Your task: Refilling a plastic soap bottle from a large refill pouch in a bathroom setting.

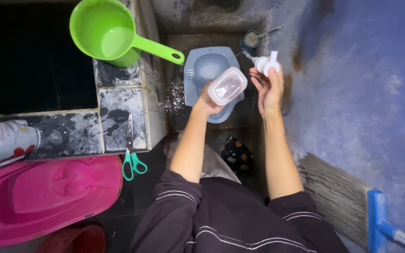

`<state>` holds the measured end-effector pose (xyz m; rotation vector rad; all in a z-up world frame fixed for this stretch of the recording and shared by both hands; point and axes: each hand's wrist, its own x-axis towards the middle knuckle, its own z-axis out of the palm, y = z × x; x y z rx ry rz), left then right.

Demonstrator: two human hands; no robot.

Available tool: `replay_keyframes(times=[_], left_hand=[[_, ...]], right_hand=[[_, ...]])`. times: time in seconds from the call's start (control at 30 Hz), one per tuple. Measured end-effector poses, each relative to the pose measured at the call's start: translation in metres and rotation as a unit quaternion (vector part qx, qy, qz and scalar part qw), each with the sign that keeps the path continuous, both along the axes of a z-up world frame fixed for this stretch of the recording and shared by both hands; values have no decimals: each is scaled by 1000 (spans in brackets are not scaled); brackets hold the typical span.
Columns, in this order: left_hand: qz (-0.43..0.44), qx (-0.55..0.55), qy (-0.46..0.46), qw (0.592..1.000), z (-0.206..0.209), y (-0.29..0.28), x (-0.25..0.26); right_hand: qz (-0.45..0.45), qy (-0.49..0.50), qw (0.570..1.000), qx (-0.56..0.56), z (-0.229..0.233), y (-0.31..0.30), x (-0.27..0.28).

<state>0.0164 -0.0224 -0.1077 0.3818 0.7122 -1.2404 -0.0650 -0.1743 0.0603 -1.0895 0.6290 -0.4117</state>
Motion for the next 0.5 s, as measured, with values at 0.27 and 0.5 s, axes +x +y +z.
replay_keyframes(times=[0.27, 0.5], left_hand=[[10, -39, 117, 992, -44, 24, 3], [15, -148, 237, 960, -17, 50, 20]], right_hand=[[15, 29, 999, 0, -4, 1, 10], [41, 46, 998, -4, -5, 9, 18]])
